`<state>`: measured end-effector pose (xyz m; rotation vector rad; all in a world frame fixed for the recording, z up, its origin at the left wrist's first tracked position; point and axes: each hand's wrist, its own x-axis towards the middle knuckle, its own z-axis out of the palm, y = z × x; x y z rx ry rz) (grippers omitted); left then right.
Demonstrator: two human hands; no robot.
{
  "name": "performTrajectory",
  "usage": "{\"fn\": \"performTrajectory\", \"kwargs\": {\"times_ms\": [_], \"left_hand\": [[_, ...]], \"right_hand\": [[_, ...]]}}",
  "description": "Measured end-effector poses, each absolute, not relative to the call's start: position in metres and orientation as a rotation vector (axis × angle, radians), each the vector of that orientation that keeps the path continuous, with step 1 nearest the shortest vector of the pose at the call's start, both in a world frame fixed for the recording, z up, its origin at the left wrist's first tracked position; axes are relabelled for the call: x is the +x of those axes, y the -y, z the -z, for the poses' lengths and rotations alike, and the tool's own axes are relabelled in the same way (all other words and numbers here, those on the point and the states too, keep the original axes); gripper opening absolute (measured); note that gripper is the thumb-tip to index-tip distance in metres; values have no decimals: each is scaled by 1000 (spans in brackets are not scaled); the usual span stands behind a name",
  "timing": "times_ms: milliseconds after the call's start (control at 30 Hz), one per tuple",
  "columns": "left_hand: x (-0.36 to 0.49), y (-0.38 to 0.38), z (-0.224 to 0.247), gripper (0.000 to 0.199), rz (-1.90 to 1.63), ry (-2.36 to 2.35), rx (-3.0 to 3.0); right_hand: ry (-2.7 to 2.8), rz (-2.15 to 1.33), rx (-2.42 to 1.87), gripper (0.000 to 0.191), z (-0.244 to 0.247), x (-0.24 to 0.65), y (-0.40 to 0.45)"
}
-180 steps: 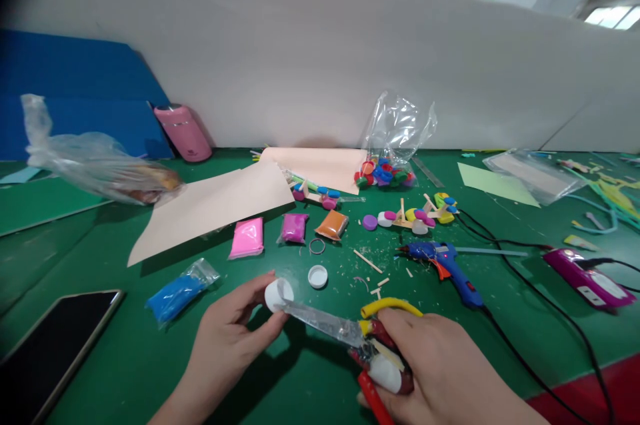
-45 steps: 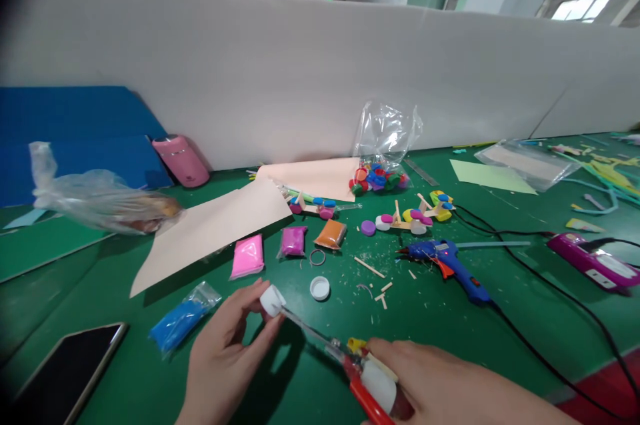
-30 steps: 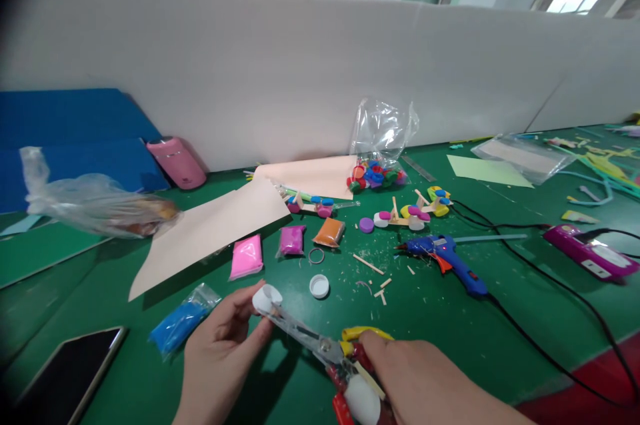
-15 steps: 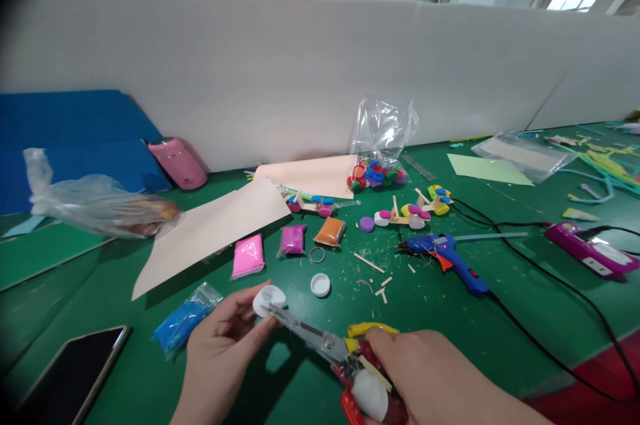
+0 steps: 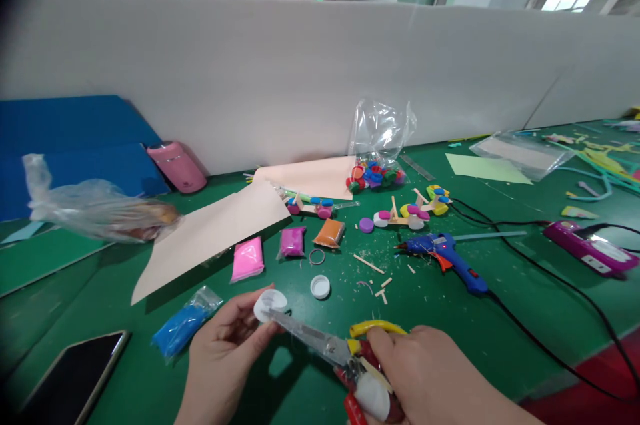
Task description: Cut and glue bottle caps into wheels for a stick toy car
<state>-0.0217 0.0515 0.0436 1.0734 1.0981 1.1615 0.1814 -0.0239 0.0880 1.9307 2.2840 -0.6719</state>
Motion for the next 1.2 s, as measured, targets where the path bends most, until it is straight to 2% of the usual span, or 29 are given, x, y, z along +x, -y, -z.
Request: {"fn": "performTrajectory", "kwargs": {"times_ms": [133, 433, 967, 1200], "left_hand": [[-21, -52, -40, 31, -1173, -1070, 1055], [-20, -53, -40, 28, -1152, -1015, 1000], [-17, -52, -43, 27, -1110, -993, 954], [-19, -52, -46, 23, -1041, -883, 947]], "right_hand": [[-2247, 676, 1904, 17, -87, 180, 23], [-2147, 734, 1916, 16, -85, 177, 23], [-2034, 926, 2114, 27, -64, 171, 30], [-2099, 1083, 2125, 19, -57, 178, 30]]}}
